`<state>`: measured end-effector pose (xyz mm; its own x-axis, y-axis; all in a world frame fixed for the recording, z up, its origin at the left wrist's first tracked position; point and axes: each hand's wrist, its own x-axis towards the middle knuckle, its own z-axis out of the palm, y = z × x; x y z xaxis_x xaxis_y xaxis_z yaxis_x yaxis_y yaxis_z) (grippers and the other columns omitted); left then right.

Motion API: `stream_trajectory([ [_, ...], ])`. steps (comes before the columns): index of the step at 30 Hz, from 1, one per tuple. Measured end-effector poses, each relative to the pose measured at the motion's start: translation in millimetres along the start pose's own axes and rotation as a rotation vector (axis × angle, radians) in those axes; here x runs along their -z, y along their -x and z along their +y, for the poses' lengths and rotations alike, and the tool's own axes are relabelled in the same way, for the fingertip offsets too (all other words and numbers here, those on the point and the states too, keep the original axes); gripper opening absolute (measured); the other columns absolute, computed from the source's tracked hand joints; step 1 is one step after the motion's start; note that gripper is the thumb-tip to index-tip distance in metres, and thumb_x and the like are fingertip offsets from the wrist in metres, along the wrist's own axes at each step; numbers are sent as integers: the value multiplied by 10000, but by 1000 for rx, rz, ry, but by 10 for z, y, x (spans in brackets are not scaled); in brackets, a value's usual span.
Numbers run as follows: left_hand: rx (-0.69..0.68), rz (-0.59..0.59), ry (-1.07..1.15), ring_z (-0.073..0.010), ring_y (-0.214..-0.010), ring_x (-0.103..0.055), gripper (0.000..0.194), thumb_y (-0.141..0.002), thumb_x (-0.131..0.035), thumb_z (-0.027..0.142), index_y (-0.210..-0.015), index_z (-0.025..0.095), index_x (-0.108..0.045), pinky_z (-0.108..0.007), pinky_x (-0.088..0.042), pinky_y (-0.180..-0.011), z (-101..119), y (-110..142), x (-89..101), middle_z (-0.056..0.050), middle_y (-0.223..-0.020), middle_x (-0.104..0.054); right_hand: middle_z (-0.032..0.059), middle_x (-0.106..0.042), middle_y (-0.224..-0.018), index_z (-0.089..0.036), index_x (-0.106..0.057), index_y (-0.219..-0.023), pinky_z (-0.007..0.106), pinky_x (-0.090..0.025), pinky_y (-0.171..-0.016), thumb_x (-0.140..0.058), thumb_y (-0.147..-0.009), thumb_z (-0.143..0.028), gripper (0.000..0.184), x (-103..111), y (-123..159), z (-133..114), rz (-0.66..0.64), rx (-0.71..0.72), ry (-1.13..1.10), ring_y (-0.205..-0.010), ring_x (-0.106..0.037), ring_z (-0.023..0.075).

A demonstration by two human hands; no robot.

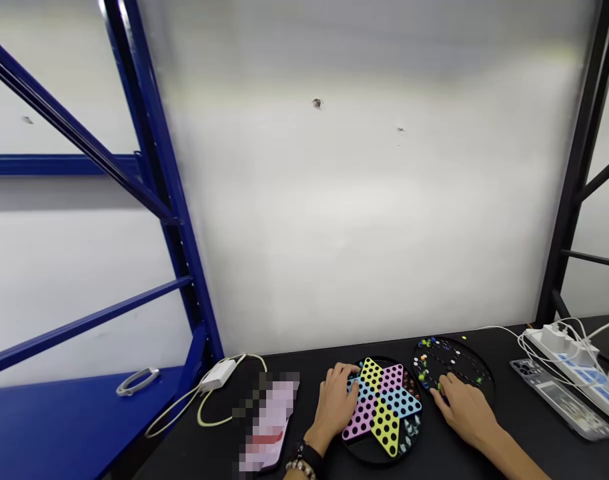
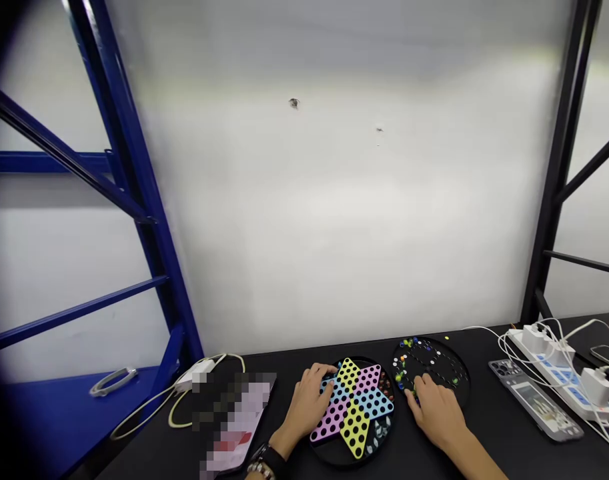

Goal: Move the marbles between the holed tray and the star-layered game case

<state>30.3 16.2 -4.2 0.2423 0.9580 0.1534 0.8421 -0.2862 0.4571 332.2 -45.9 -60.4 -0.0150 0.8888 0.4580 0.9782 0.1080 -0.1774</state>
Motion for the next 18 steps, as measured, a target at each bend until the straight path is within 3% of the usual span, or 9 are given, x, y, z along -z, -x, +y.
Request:
stream_trajectory([
  [3, -8, -1, 6, -228, -1155, -529, 327, -926, -380, 263, -1157, 281, -610, -363, -411, -951, -9, -3, -6, -31, -1240, -601, 30, -630, -746, -235, -531, -789, 268, -350, -555, -352, -977, -444, 334, -15, 6, -1, 25, 21, -74, -599, -600, 176],
  [5, -16, 2, 13, -224, -1149, -531, 325, -930, -374, 258, -1153, 278, -609, -362, -412, -946, -9, -1, -3, -32, -1238, -600, 1, -576, -663, -237, -463, -710, 266, -340, -550, -370, -965, -501, 379, 41, -45, 9, -13, -57, -247, -575, -549, 164],
  [9, -12, 0, 12, -221, -1151, -527, 327, -930, -366, 246, -1142, 277, -613, -360, -409, -953, 4, 2, 9, -31, -1240, -598, -58, -393, -542, -244, -324, -642, 243, -262, -450, -382, -902, -652, 488, 252, -238, -4, -98, -410, -868, -448, -353, 105],
  [12, -6, -8, 24, -224, -1154, -524, 333, -933, -358, 244, -1152, 279, -606, -375, -400, -961, 11, -1, 11, -33, -1240, -597, -77, -388, -564, -245, -402, -717, 227, -170, -395, -368, -869, -663, 446, 373, -413, -31, -126, -634, -1297, -388, -245, 73],
  [13, -6, -5, 28, -226, -1154, -524, 333, -933, -358, 245, -1155, 277, -604, -379, -398, -961, 11, -3, 11, -34, -1239, -597, -76, -403, -572, -240, -439, -744, 225, -158, -394, -374, -863, -650, 431, 387, -463, -38, -130, -652, -1333, -381, -237, 69],
  [15, -9, -3, 31, -229, -1151, -525, 328, -931, -363, 250, -1155, 273, -602, -383, -396, -960, 8, -5, 10, -36, -1236, -598, -64, -426, -568, -226, -490, -741, 225, -183, -411, -406, -861, -603, 404, 373, -537, -46, -146, -578, -1200, -394, -282, 74],
  [18, -9, -6, 29, -230, -1149, -526, 329, -929, -363, 252, -1148, 275, -607, -380, -398, -961, 10, 1, 18, -35, -1235, -599, -17, -500, -565, -214, -502, -654, 246, -290, -496, -450, -886, -495, 368, 266, -556, -60, -198, -348, -670, -504, -466, 129],
])
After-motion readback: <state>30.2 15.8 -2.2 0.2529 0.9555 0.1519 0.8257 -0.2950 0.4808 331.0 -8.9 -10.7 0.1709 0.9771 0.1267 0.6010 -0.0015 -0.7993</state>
